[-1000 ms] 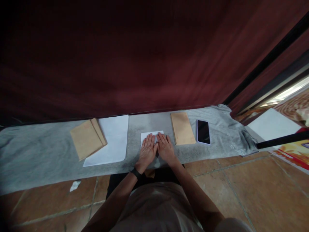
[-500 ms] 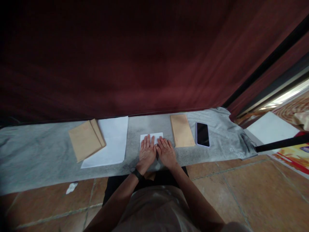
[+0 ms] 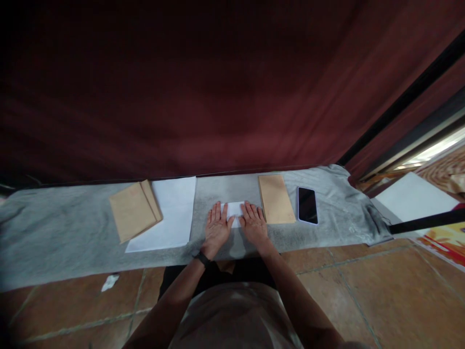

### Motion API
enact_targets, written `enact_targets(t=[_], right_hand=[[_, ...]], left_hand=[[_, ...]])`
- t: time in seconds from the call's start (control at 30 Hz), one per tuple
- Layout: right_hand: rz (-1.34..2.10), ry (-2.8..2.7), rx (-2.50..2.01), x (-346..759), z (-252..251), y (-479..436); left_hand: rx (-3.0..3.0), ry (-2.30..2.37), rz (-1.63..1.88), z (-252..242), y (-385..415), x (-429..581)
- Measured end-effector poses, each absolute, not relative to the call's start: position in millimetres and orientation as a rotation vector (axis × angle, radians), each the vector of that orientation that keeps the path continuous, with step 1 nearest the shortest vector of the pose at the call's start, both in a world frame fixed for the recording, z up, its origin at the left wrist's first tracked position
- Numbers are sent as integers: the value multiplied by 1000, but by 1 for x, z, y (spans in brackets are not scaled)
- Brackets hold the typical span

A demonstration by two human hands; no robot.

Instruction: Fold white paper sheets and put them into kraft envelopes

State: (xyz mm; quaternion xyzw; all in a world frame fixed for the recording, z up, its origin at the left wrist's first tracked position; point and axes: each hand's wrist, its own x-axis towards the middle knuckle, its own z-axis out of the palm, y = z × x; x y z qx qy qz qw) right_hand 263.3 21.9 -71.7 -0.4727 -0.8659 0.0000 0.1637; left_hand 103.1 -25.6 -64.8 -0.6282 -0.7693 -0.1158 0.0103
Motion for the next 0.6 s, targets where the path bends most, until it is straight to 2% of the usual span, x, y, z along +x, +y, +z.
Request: enact_targets(t=[0.27,0.6], right_hand=[[80,-2527,-1319,236,-55,11],[63,-2516,-1302,239,-72,9]], left_hand=[[-1989,-2424,-322,-65,-25,100],[-1964,-2441,-351,-66,-25,102]])
